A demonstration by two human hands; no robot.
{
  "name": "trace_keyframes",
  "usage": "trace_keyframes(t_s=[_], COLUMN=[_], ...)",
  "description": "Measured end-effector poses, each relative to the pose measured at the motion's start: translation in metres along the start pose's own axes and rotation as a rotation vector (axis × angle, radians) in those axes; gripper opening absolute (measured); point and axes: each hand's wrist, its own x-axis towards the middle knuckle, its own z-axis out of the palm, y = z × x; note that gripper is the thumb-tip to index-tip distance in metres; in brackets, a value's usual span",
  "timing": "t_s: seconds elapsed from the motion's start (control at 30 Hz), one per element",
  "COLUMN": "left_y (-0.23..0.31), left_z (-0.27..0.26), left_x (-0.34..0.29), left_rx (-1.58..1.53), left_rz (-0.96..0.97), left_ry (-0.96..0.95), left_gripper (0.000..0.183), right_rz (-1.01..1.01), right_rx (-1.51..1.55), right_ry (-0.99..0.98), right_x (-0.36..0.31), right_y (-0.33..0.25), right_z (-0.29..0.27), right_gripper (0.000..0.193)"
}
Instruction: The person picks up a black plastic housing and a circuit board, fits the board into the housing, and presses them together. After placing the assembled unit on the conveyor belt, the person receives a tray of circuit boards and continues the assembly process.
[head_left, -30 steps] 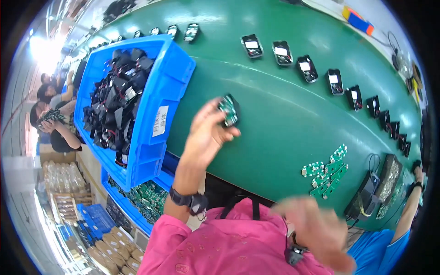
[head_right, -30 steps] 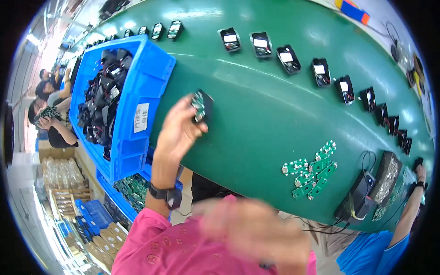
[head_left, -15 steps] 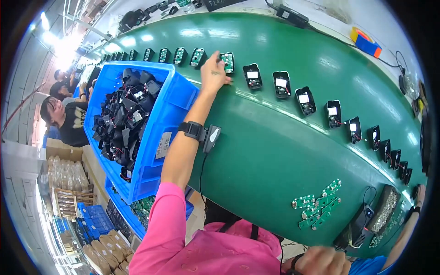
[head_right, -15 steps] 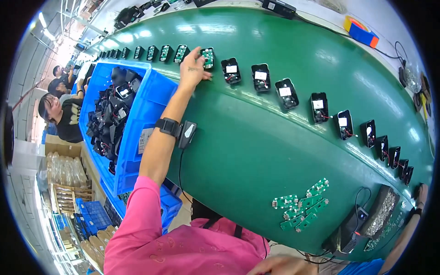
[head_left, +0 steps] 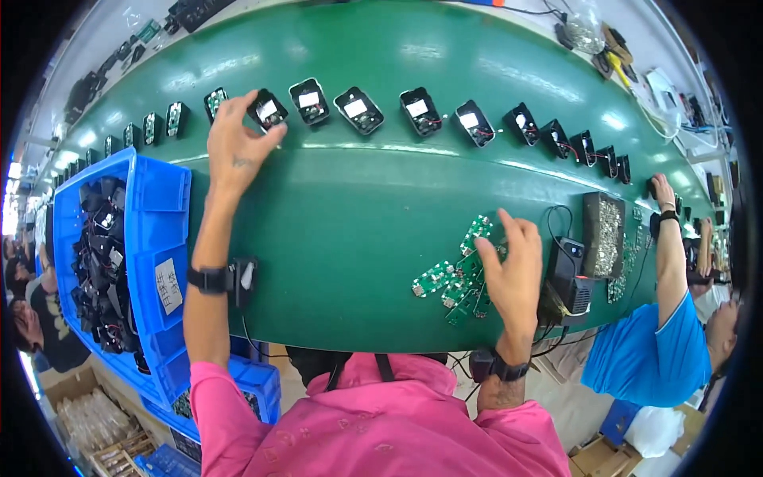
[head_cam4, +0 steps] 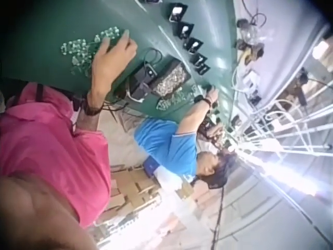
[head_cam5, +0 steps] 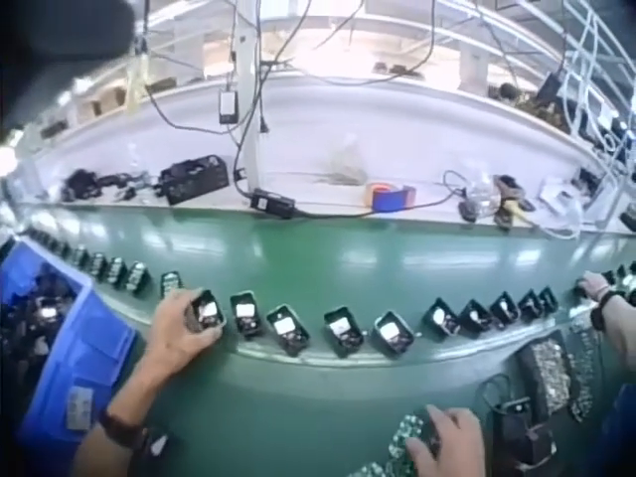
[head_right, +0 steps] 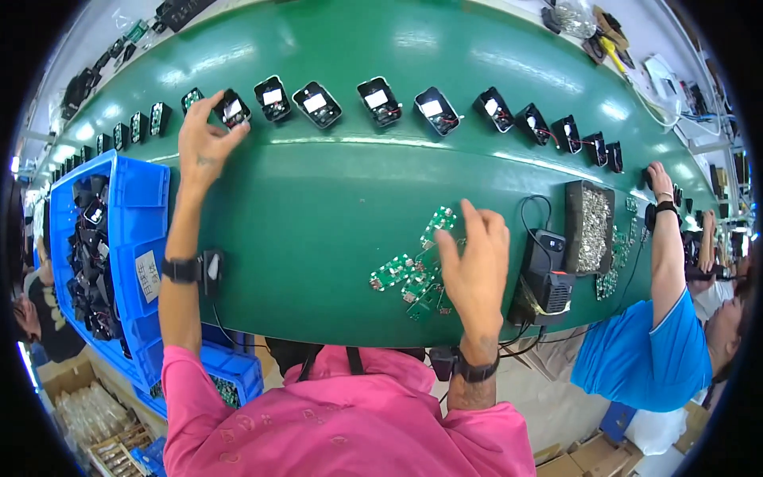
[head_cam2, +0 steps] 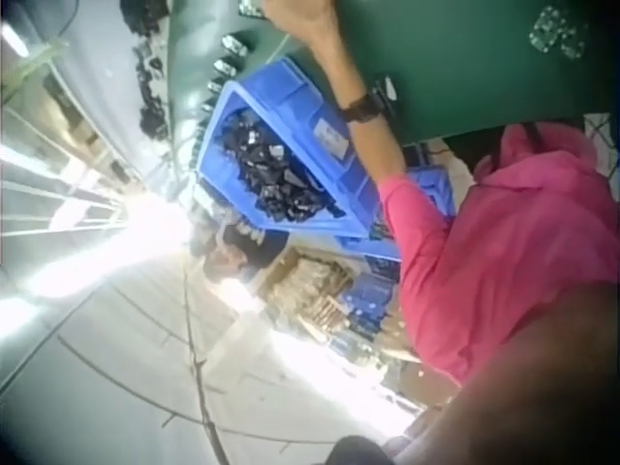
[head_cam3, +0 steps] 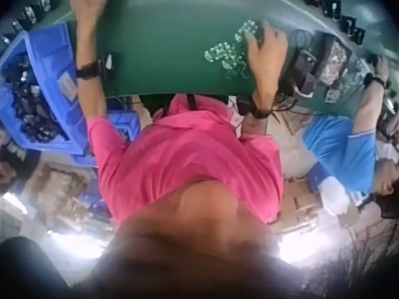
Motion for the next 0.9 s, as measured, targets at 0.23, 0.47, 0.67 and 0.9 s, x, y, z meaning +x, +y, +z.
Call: trace_keyframes(t_s=[0.23,0.47,0.67,0.9], left_y=[0.071,0.076,0.082,0.115], left_z=[-0.045,-0.055,-0.068,-0.046], left_x=[-0.123,-0.186,-0.211,-0.234], left_rx=[-0.100,-1.040,-0.743,-0.491], left_rz=[-0.001,-0.367,-0.267,-0.055], left_ry=[-0.166,-0.045,-0.073,-0.196], left_gripper=[0.063,0.051,0.029,0.047], right_rz=[0.043,0.128,0.105,0.125], right_rx=[0.178,0.281,0.598,1.710], right_ry=[-0.167,-0.176,-0.141,-0.911], right_x=[0.022,0.042,0.050,-0.052], right_y=[-0.003,0.033,0.028,-0.041], right_z=[0.003,0.002,0.022,0.029], right_gripper=[0.037,0.036,0.035,0.021])
